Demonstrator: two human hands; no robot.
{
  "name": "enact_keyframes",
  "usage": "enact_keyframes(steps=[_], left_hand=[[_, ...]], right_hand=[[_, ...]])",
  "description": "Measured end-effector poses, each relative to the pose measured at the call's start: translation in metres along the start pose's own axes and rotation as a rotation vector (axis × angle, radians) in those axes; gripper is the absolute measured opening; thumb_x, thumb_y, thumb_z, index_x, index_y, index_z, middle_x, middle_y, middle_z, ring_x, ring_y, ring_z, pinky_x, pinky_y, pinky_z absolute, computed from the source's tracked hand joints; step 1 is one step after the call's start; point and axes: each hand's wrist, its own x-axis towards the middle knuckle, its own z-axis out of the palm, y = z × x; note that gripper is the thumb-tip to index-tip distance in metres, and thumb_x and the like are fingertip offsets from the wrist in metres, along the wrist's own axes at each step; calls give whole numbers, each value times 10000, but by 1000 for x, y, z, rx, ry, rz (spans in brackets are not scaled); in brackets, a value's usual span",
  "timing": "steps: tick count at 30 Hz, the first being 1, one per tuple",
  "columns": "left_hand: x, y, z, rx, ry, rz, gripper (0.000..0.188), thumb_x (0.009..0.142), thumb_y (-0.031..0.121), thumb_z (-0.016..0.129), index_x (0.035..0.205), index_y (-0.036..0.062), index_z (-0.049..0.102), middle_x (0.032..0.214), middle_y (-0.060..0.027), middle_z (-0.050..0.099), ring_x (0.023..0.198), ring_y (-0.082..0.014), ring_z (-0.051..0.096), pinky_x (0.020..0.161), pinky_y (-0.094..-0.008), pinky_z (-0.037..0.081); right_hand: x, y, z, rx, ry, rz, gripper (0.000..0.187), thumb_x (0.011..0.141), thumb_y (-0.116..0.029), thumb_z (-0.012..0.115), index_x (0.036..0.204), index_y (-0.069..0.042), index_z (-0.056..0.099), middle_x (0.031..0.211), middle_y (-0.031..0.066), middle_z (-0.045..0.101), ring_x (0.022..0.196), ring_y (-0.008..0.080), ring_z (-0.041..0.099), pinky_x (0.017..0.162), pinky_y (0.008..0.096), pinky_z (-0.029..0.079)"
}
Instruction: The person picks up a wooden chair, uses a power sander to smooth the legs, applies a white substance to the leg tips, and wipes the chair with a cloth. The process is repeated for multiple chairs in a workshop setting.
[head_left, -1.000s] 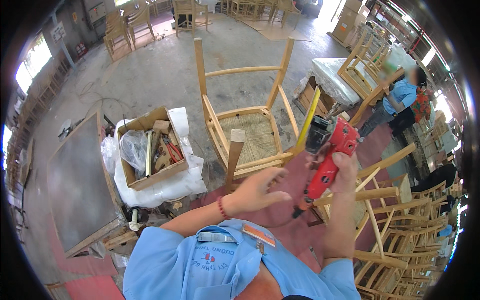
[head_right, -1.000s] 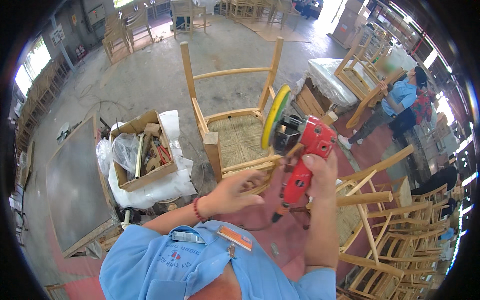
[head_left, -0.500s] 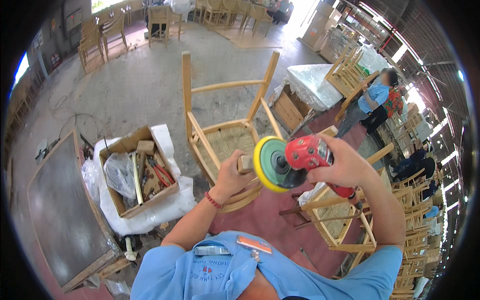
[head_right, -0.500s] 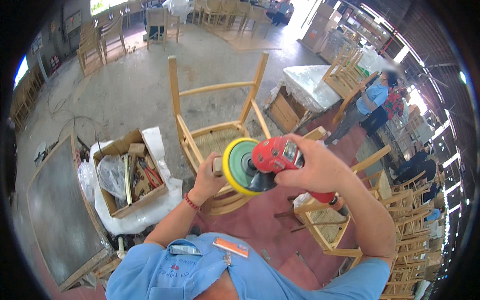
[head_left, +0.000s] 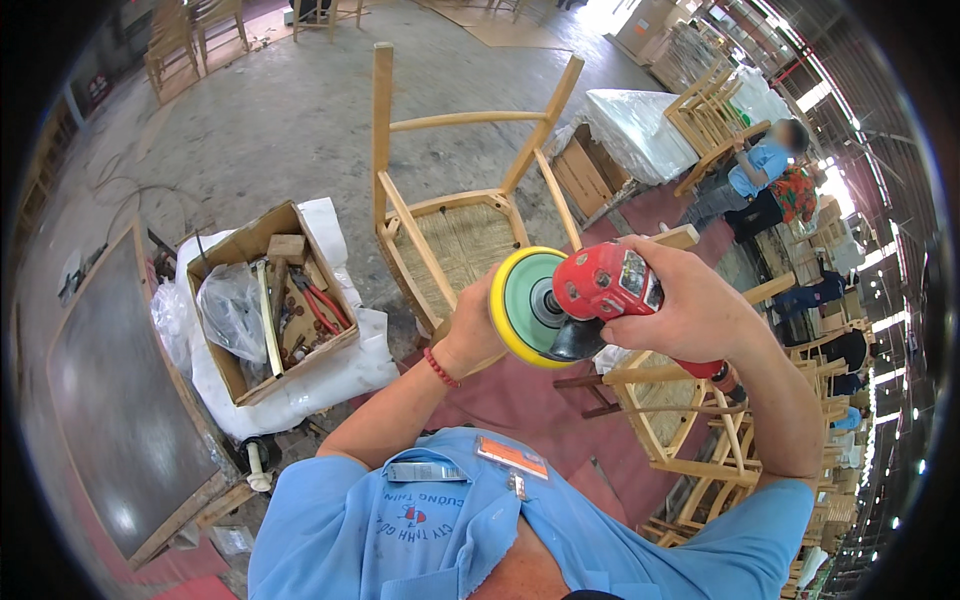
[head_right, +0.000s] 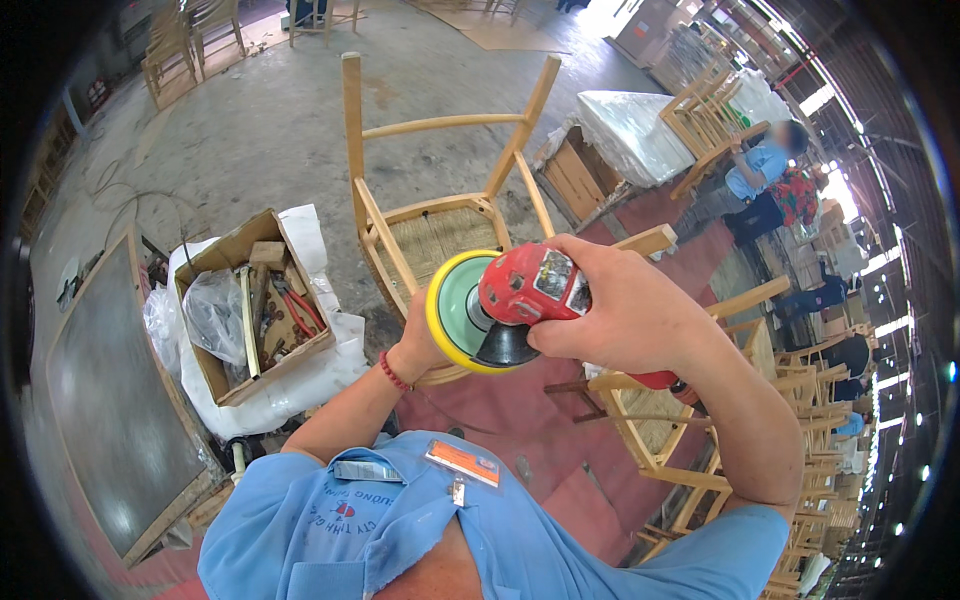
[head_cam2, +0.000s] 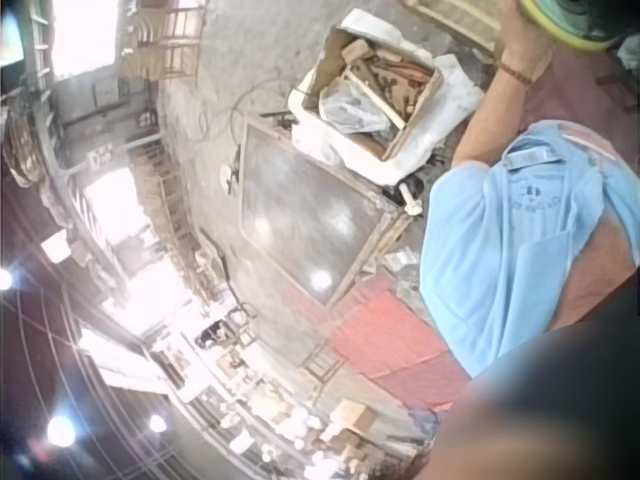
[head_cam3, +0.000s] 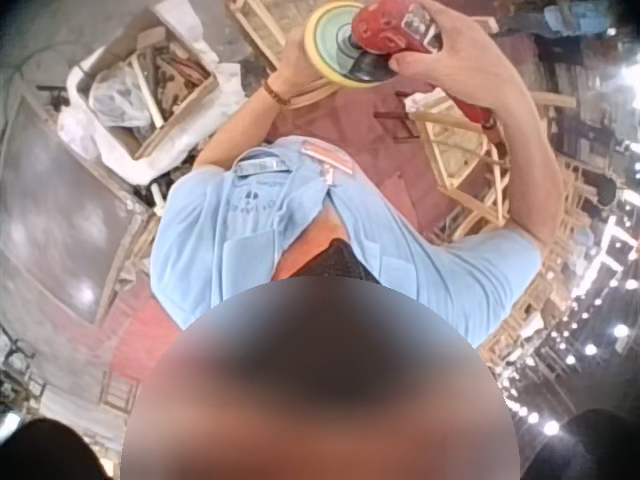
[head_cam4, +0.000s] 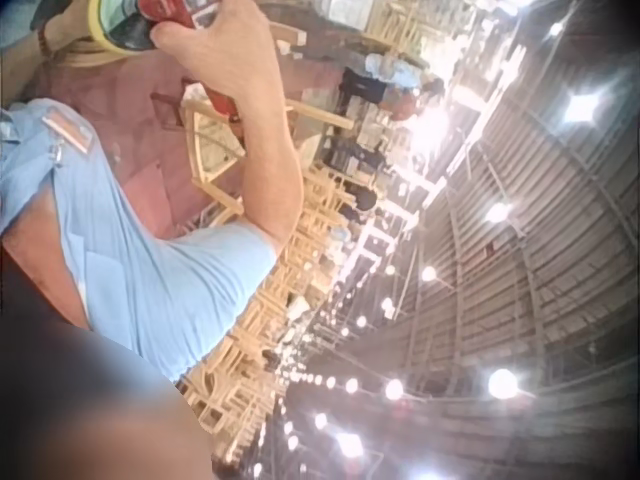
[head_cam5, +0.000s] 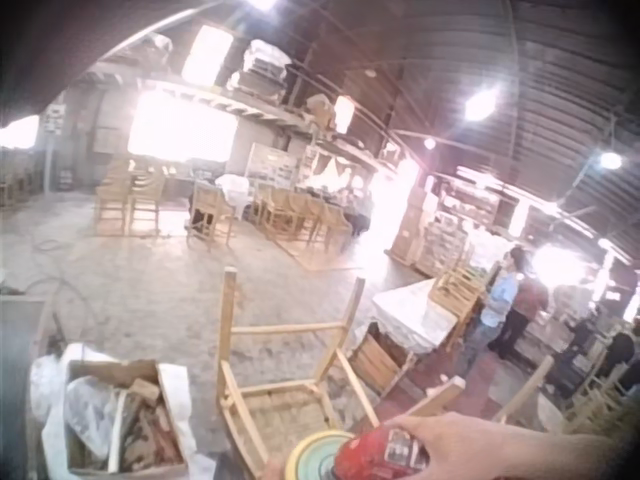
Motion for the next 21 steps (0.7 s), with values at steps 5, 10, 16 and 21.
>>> enact_keyframes(steps=[5,10,16,21], left_hand=[[-3,5,0,171,0,-220,439,729,172,816,1059,21,569,914,-139,669,838,-227,675,730,-327,532],[-2,8,0,207,6,-236,403,729,181,818,983,23,547,833,-124,657,746,-209,670,655,-329,527],[0,11,-3,58,-4,-88,388,735,157,806,996,17,556,849,-166,669,808,-269,686,710,-357,533],[-1,15,-2,199,7,-265,375,747,183,807,983,23,563,828,-146,670,755,-254,687,652,-342,536]], right_hand=[[8,1,-17,-209,149,132,571,671,-220,710,1173,15,570,932,176,678,821,236,671,769,338,516],[2,7,-23,-49,194,285,521,681,-176,700,1154,6,583,911,134,678,800,187,663,739,311,516],[-13,7,1,8,79,108,556,662,-150,765,1162,1,574,970,93,658,883,163,615,854,306,474],[-3,16,-12,-153,238,178,569,674,-254,708,1168,-5,577,935,168,674,860,268,663,803,349,509]])
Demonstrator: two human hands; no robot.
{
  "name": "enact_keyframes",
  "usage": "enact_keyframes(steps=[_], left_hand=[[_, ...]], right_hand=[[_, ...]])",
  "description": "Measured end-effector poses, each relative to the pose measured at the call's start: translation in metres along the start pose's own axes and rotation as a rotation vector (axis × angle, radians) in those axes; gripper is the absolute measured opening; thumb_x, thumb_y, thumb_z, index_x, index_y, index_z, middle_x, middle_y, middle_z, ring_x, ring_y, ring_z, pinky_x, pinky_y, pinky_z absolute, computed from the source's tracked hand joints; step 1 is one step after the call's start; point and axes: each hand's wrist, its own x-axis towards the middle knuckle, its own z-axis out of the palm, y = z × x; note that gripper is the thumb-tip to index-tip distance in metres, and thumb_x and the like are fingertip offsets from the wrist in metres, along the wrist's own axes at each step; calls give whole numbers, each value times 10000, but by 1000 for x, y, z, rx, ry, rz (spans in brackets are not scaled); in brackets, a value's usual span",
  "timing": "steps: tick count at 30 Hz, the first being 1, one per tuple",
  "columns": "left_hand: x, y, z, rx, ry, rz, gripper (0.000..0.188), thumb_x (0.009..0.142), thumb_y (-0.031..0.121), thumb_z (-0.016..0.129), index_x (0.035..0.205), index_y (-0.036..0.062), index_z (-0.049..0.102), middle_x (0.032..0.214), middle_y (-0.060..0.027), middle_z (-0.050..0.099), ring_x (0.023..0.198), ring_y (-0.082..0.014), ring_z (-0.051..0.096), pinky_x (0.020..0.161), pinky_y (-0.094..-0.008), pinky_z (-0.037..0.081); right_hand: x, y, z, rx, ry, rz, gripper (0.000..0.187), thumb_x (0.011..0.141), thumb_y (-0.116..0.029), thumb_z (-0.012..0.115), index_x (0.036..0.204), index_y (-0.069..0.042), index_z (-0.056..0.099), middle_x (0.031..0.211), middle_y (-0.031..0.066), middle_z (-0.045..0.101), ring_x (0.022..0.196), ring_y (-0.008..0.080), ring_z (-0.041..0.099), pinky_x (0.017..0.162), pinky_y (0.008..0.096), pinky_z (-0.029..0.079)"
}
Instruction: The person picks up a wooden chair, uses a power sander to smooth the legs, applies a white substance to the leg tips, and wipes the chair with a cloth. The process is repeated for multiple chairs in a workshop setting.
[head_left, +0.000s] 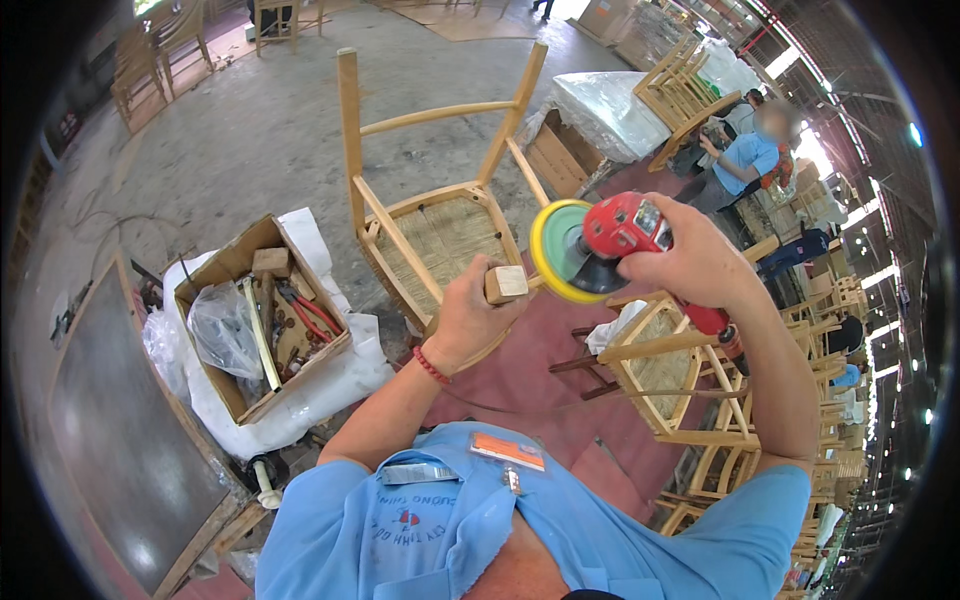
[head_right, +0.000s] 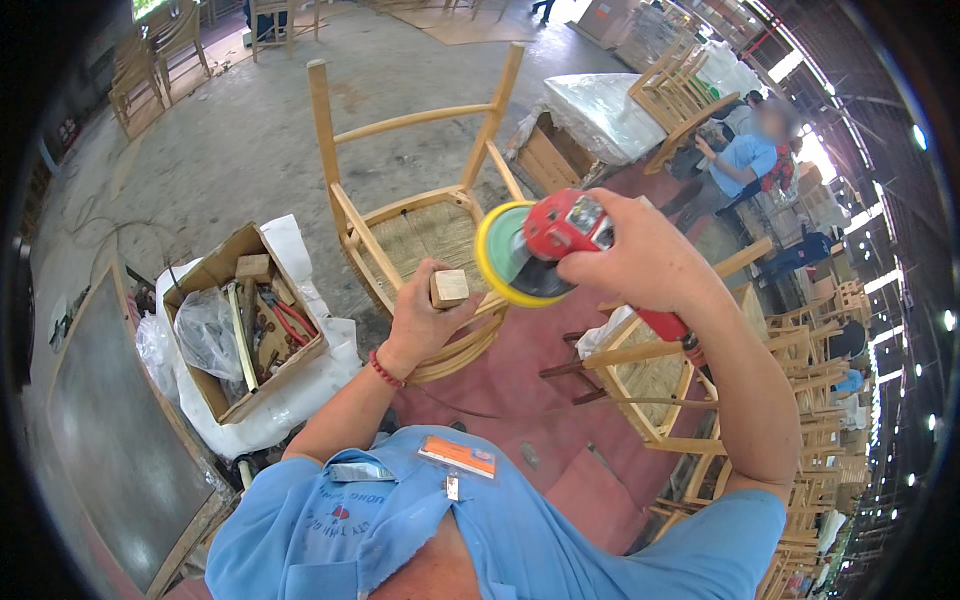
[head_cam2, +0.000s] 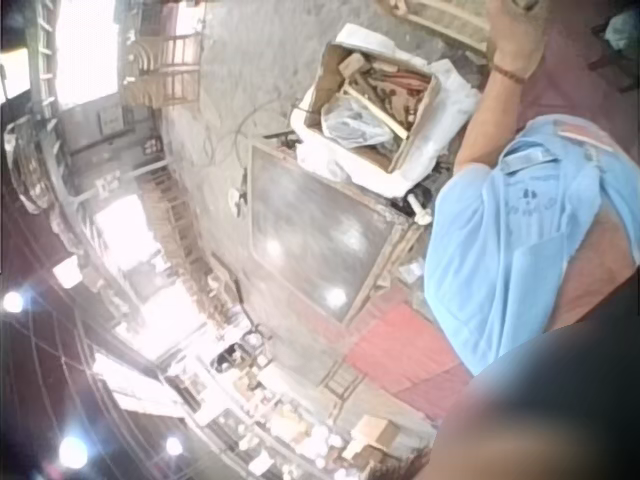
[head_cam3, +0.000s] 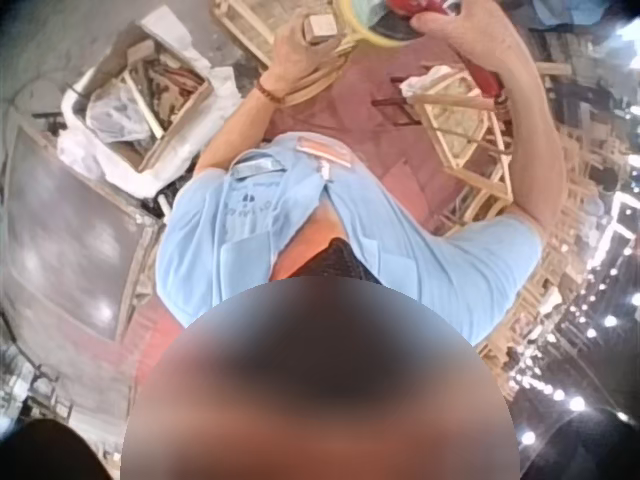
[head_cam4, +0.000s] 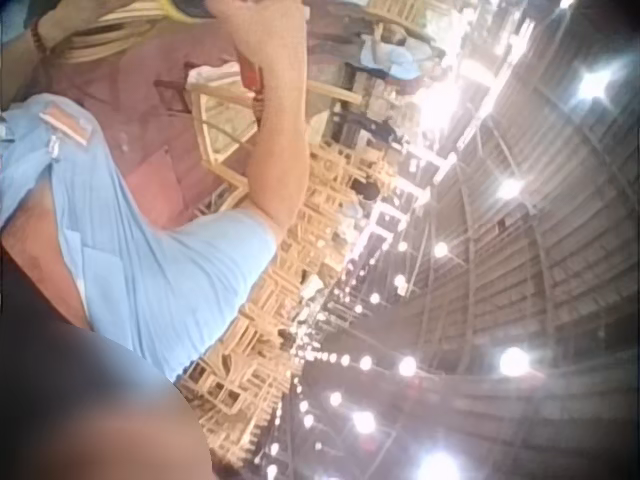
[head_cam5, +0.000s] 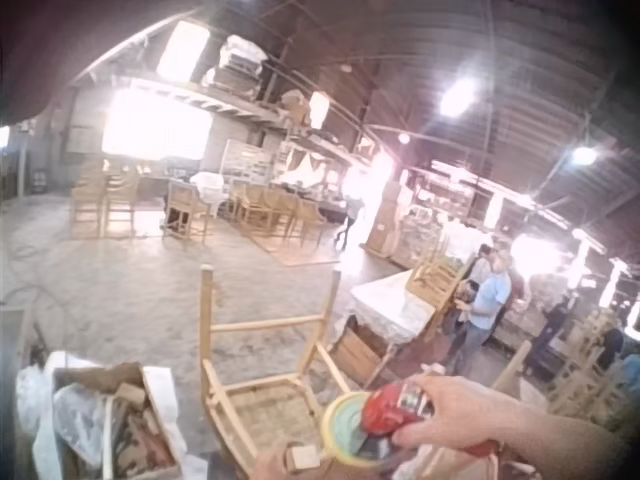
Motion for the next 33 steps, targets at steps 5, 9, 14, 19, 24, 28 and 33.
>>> enact_keyframes(steps=[5,9,14,19,24,28,33], left_hand=[[0,-1,0,-33,-32,-18,404,732,184,818,992,24,554,845,-143,662,771,-237,676,671,-341,530],[4,-3,1,-58,-23,167,418,737,207,816,1005,23,554,862,-163,663,797,-248,682,678,-346,528],[2,3,-10,-50,-132,-15,443,733,222,823,1016,21,547,863,-149,660,802,-235,674,699,-346,526],[14,16,-24,-210,-269,98,505,744,283,821,1080,26,546,855,-133,659,751,-191,643,672,-311,510],[19,34,-10,-135,-129,133,150,873,116,640,814,-19,610,699,-29,576,693,-105,551,652,-258,455],[17,36,-4,-121,-50,131,126,873,93,630,821,-20,611,698,-46,588,656,-113,552,620,-249,446],[14,25,-3,-120,-15,152,89,853,50,628,797,-16,607,691,-69,601,621,-134,561,591,-255,445]], right_hand=[[-5,3,-2,189,8,127,559,683,-239,707,1174,-1,583,933,138,668,845,210,659,762,328,517],[-7,-8,9,142,-119,-61,568,690,-244,711,1186,0,581,939,139,668,848,197,657,740,322,523],[-2,1,-14,102,-61,63,561,690,-239,719,1182,-5,587,909,110,671,762,173,648,703,305,521],[-8,75,-62,170,242,315,493,711,-213,722,1139,-13,580,771,62,622,601,133,589,551,282,486],[2,162,-90,376,412,414,336,751,-221,712,1002,-47,572,695,41,578,526,127,557,469,286,472],[29,196,-92,393,301,398,461,726,-269,748,1074,-8,593,750,59,604,572,136,590,497,290,518],[49,208,-87,285,189,390,435,712,-264,734,1048,-13,617,741,76,618,568,147,598,489,293,509]])
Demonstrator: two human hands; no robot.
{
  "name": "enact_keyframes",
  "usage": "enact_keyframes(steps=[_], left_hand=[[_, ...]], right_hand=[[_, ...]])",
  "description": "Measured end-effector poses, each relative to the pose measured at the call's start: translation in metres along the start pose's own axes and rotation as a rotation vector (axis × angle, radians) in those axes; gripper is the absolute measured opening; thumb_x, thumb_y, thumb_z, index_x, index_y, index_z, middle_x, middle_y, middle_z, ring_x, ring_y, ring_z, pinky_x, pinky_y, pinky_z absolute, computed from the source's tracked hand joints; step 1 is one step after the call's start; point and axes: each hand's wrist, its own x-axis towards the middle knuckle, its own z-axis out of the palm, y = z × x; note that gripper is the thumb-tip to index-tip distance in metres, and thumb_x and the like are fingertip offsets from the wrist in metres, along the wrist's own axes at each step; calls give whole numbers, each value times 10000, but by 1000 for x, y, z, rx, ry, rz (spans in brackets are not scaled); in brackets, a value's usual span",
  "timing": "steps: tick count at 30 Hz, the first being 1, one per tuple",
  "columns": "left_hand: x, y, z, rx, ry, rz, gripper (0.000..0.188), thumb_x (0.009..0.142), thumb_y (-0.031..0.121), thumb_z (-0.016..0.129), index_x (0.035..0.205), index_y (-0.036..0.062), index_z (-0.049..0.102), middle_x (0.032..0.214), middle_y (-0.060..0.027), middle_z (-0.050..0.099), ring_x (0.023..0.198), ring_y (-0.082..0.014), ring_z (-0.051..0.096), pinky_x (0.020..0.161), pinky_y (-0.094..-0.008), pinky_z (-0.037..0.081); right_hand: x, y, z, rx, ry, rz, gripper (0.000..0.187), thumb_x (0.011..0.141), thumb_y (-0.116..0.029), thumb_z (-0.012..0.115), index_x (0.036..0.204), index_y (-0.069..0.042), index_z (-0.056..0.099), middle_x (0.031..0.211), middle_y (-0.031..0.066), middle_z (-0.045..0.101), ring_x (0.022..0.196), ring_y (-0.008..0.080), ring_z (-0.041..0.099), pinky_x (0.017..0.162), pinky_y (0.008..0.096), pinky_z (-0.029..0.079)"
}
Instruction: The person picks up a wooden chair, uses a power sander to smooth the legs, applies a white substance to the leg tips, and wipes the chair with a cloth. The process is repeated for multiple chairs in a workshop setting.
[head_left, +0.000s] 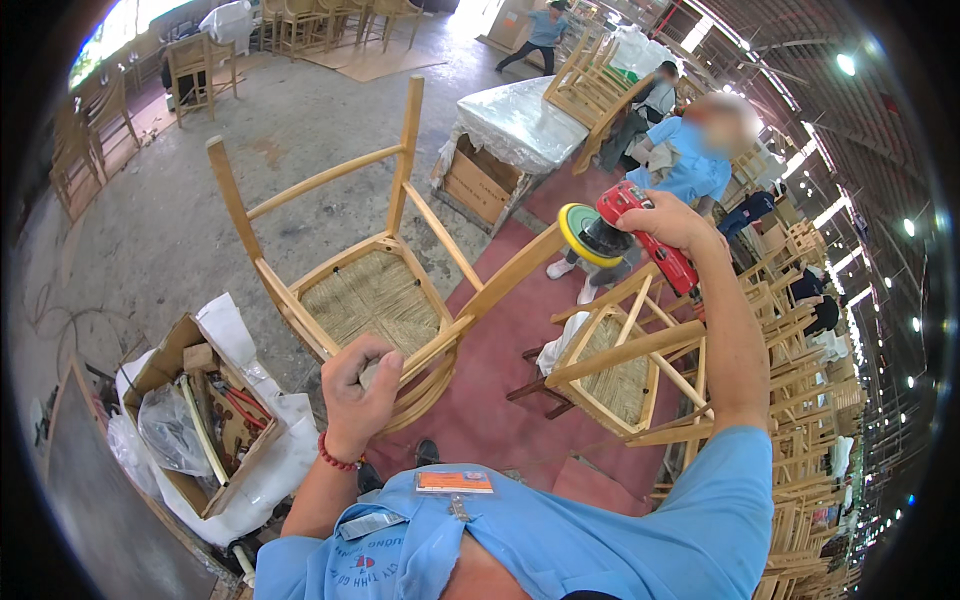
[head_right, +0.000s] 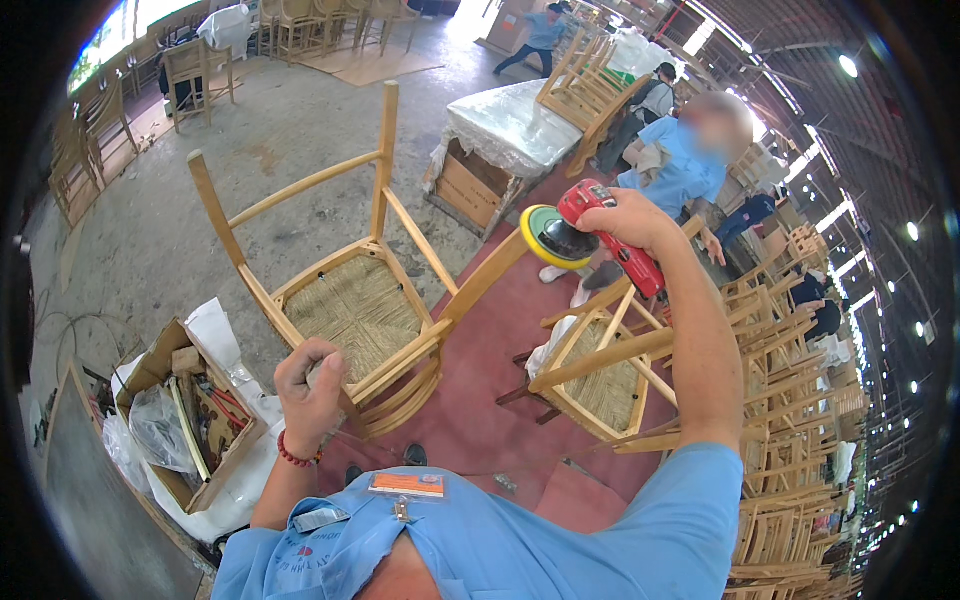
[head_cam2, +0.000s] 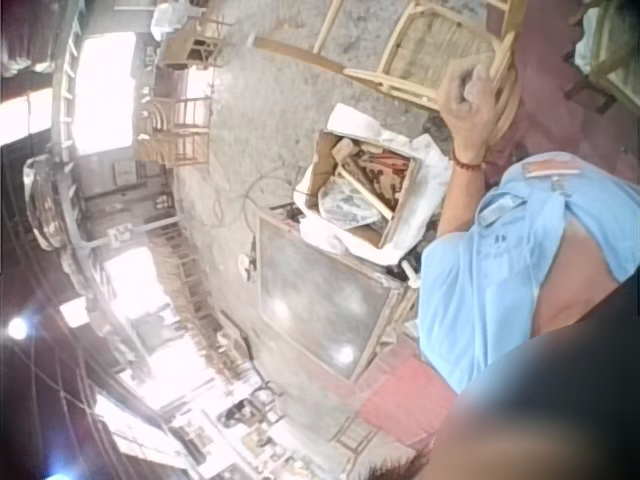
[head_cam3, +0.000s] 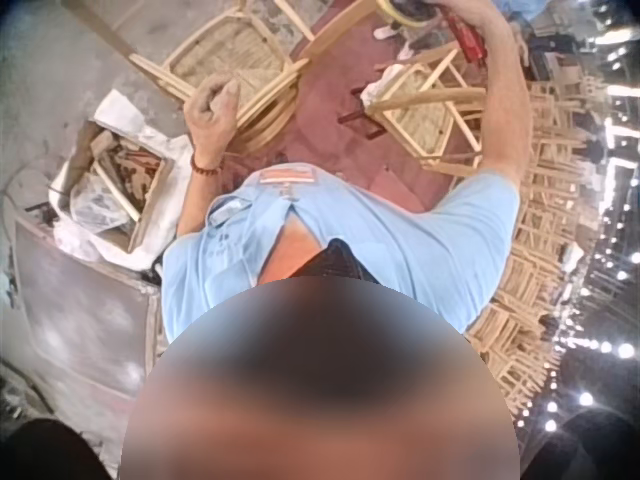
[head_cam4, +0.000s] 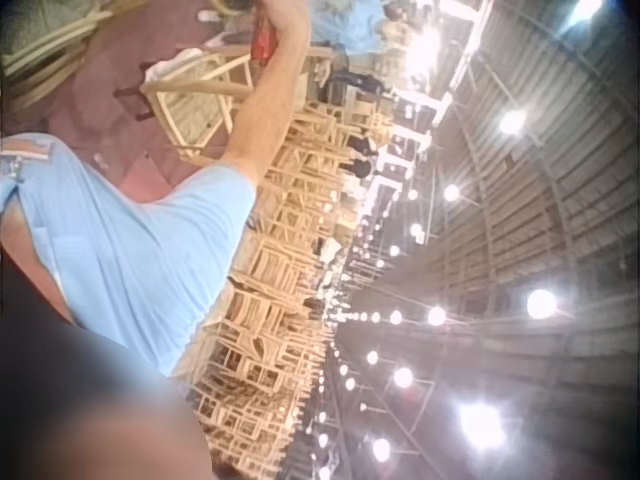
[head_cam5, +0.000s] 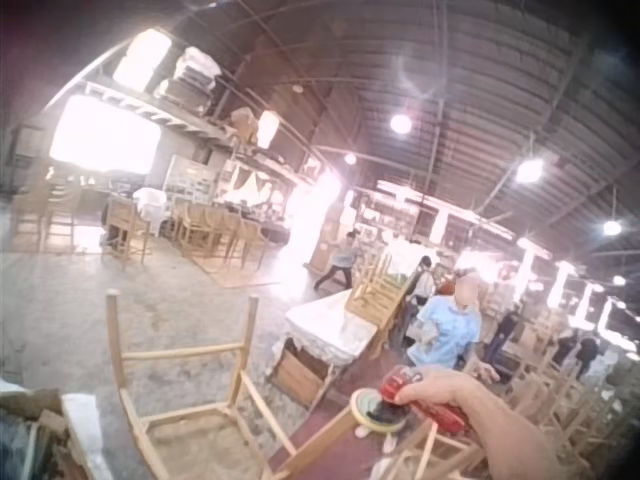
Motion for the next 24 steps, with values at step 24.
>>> enact_keyframes(steps=[24], left_hand=[[-6,-6,-6,-15,-47,22,92,862,73,639,821,-2,603,725,-79,604,645,-143,569,596,-259,451]], right_hand=[[15,16,-18,-12,126,47,435,709,-272,728,1046,-20,622,716,83,620,510,169,596,469,300,501]])
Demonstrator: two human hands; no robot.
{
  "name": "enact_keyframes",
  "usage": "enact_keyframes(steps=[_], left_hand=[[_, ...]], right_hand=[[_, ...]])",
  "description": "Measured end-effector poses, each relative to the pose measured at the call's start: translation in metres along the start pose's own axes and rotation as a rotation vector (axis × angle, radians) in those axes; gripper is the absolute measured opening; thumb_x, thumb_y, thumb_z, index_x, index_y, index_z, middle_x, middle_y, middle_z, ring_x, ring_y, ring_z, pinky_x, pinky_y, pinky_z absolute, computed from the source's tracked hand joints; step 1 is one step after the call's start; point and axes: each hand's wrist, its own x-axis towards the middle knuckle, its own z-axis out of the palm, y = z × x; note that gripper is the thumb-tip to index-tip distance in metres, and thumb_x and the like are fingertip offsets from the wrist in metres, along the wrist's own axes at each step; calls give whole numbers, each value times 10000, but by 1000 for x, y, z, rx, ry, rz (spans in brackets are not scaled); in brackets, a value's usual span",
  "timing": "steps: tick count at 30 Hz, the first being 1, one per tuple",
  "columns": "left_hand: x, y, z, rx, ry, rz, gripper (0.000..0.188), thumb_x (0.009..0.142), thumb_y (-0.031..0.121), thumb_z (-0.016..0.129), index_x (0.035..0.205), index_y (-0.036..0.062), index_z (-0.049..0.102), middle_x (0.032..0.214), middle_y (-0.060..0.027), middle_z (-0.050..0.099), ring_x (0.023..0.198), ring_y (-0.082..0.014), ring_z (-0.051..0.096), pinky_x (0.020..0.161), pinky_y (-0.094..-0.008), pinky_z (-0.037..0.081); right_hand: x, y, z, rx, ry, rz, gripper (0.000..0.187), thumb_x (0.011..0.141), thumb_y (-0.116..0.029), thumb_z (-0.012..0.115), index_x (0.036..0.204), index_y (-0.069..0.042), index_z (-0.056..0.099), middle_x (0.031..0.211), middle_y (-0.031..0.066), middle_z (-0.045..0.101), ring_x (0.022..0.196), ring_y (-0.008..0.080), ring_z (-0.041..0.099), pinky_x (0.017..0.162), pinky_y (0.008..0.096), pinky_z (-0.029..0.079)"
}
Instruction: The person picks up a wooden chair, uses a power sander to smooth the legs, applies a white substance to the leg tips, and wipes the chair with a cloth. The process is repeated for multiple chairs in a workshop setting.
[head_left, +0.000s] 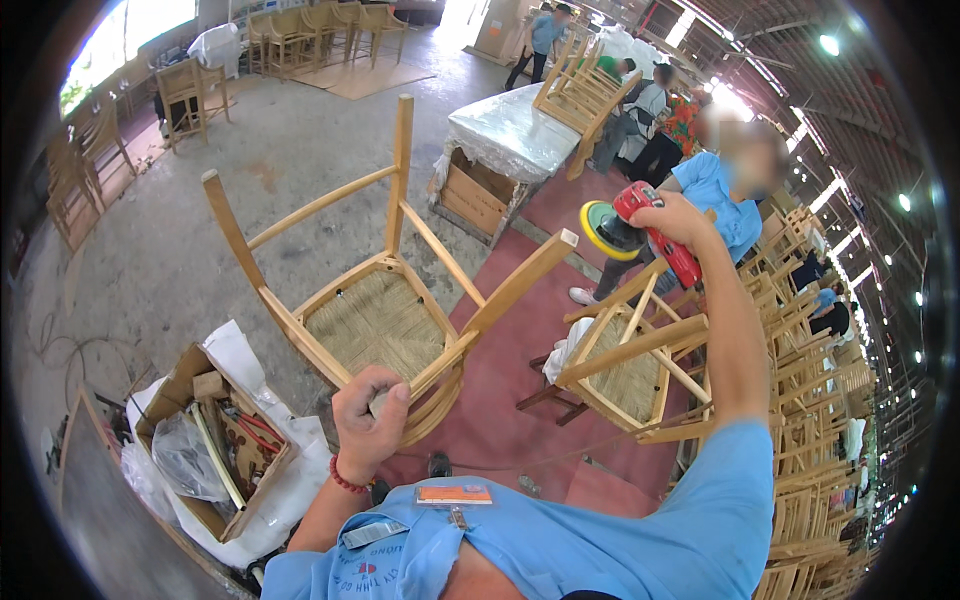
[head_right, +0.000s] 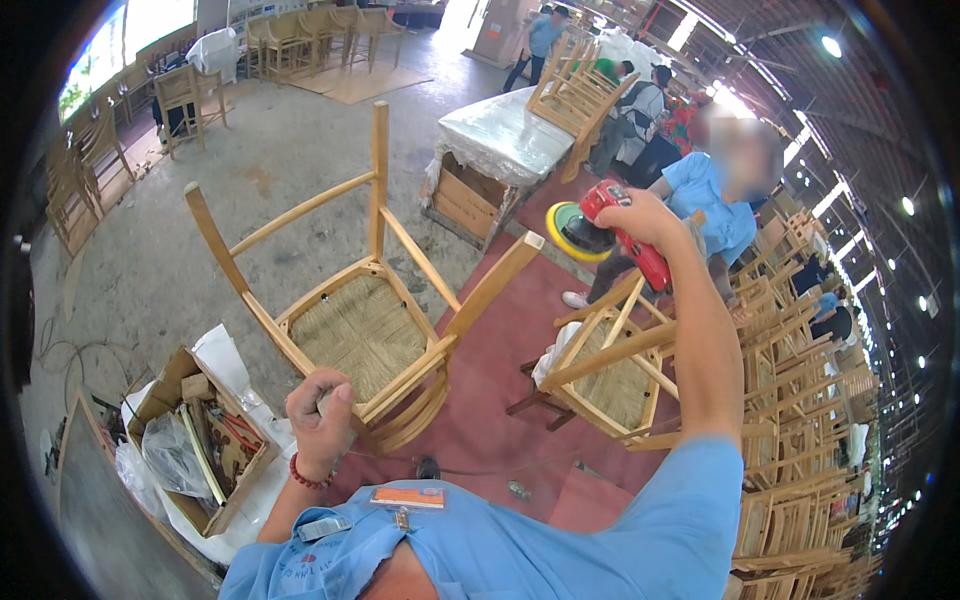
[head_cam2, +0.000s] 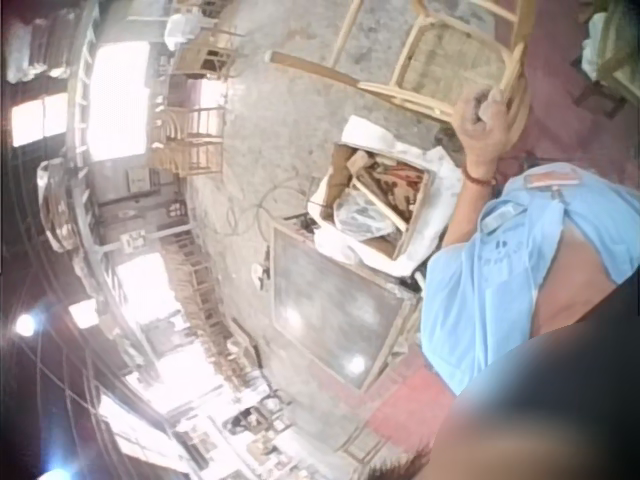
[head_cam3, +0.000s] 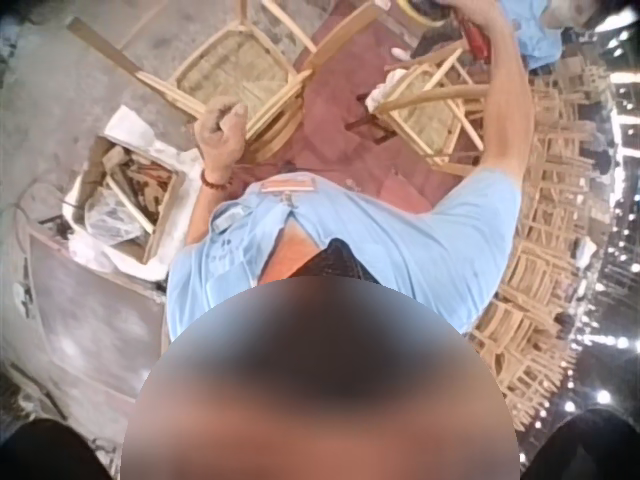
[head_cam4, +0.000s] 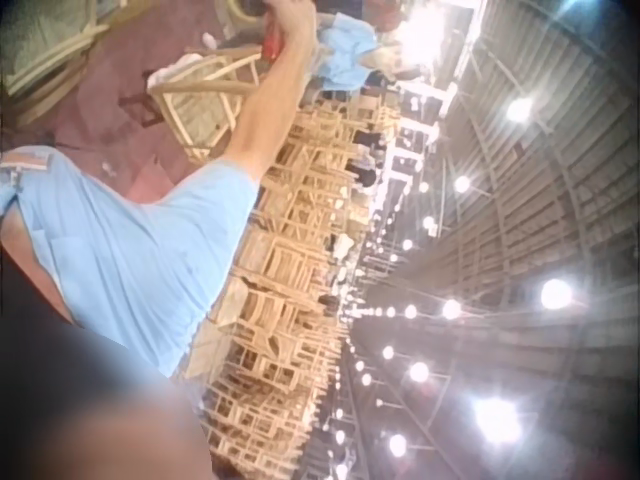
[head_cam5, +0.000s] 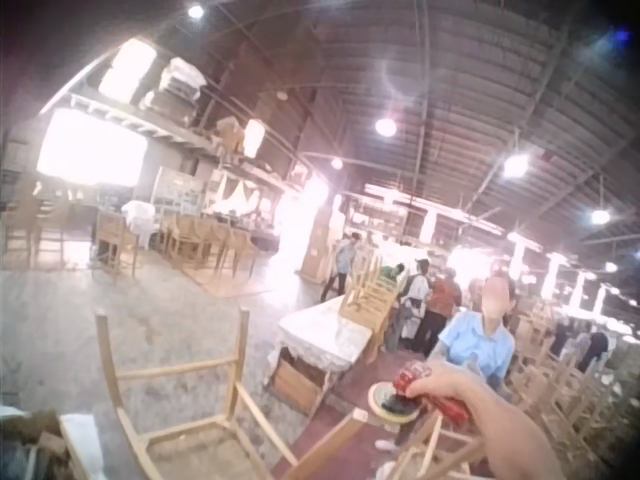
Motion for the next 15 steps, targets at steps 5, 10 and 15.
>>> enact_keyframes(steps=[5,10,15], left_hand=[[3,-2,1,-8,-13,47,89,857,77,650,829,2,610,722,-84,612,638,-152,585,596,-264,463],[5,1,-1,-54,-45,42,77,868,63,602,829,-4,601,741,-77,611,669,-137,572,625,-255,454],[7,5,-4,-33,-88,22,56,849,61,614,832,8,605,749,-77,621,674,-157,590,634,-271,468]], right_hand=[[-6,-6,16,69,-127,-34,450,691,-285,749,1021,-4,629,710,84,623,516,169,604,463,298,497],[11,-33,22,48,14,-94,425,692,-278,750,995,-4,632,707,78,620,532,152,595,474,297,496],[28,-83,24,269,-55,-230,377,727,-242,730,1006,-12,625,697,57,595,518,135,566,467,291,487]])
